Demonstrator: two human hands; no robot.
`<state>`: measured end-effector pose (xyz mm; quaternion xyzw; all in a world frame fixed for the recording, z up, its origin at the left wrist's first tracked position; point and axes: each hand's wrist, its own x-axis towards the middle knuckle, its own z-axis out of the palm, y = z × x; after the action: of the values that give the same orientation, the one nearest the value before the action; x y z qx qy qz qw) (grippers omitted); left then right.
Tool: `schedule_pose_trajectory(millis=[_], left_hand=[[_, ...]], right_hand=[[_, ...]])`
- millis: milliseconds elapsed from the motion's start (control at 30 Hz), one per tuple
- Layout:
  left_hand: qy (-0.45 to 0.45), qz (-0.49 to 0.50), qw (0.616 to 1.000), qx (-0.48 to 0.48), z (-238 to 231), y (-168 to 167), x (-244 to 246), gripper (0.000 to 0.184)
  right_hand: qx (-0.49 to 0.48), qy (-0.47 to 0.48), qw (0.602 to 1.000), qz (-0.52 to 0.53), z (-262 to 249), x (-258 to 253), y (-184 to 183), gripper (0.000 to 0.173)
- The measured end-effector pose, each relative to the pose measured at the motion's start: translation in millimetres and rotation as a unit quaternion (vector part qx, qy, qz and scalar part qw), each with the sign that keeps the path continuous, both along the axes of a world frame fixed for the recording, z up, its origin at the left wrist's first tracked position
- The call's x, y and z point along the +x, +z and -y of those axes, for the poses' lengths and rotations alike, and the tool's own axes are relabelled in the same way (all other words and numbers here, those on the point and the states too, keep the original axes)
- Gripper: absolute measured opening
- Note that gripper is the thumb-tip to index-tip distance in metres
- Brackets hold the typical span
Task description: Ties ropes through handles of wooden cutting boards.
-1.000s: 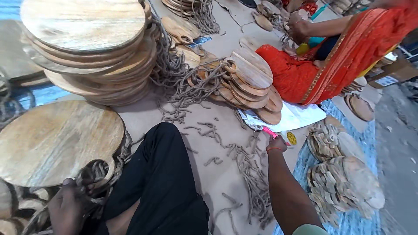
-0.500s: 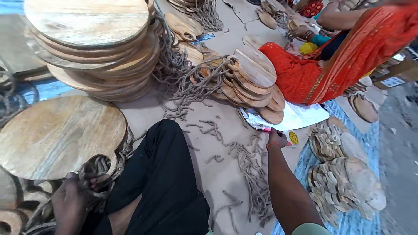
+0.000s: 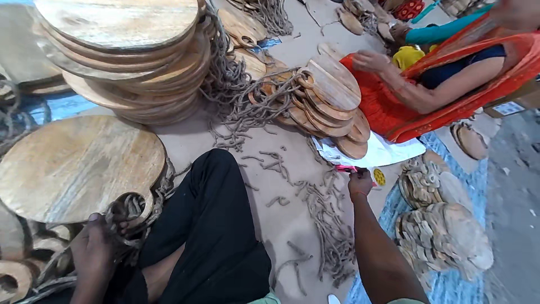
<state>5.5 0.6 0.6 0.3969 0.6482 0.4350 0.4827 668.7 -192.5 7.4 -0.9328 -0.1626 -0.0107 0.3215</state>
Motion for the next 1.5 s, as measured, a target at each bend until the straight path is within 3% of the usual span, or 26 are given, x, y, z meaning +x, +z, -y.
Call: schedule_pose_trajectory(millis=[267, 500, 600, 700, 767, 833, 1000, 1100, 1167, 1300, 1400, 1500], left_hand=[[-0.002, -0.003, 1.0, -0.005, 0.1, -3.8, -1.3, 0.046], [-0.005, -0.007, 1.0, -0.001, -2.5, -2.4, 0.4, 0.045], [-0.005, 0.0, 1.0, 0.01, -1.0, -0.4, -0.8, 0.046], [0.009, 0.011, 1.0, 0.009, -1.2, 2.0, -1.0, 0.046], [0.017, 0.014, 1.0, 0.008, -1.9, 2.3, 0.9, 0.046], [0.017, 0.014, 1.0, 0.013, -2.9, 0.6, 2.4, 0.046], [-0.01, 0.011, 1.0, 0.004, -5.3, 4.7, 7.5, 0.046], [-0.011, 0.027, 1.0, 0.007, -3.7, 4.4, 4.2, 0.048], [-0.007, 0.038, 0.999, 0.01, -2.1, 5.5, 2.8, 0.049], [0.001, 0.052, 0.999, 0.004, -0.5, 6.4, 2.3, 0.048], [0.011, 0.051, 0.999, -0.004, -0.3, 6.6, 2.1, 0.049], [0.011, 0.04, 0.999, -0.003, 0.3, 7.3, 4.9, 0.049]], right_hand=[[-0.019, 0.151, 0.98, -0.128, 34.2, -37.9, 36.5, 0.029], [0.064, 0.149, 0.986, -0.05, 14.3, -70.3, 27.8, 0.032], [0.008, 0.241, 0.97, -0.011, -9.8, -97.1, 14.3, 0.03], [-0.118, 0.347, 0.93, 0.013, -25.8, -130.0, 23.1, 0.028], [-0.189, 0.381, 0.905, 0.012, -32.4, -145.3, 39.1, 0.025], [-0.214, 0.369, 0.904, -0.017, -40.4, -158.4, 59.4, 0.021], [-0.007, 0.3, 0.948, -0.103, -85.8, -172.7, 64.0, 0.027], [0.149, 0.244, 0.952, -0.114, -130.5, -165.8, 36.8, 0.03], [0.204, 0.178, 0.956, -0.115, -157.4, -152.6, 12.1, 0.034], [0.128, 0.161, 0.976, -0.066, -165.3, -138.7, -31.0, 0.035], [0.073, 0.246, 0.966, -0.042, -137.2, -160.4, -31.0, 0.033], [0.026, 0.398, 0.915, -0.067, -85.9, -184.5, -18.9, 0.031]])
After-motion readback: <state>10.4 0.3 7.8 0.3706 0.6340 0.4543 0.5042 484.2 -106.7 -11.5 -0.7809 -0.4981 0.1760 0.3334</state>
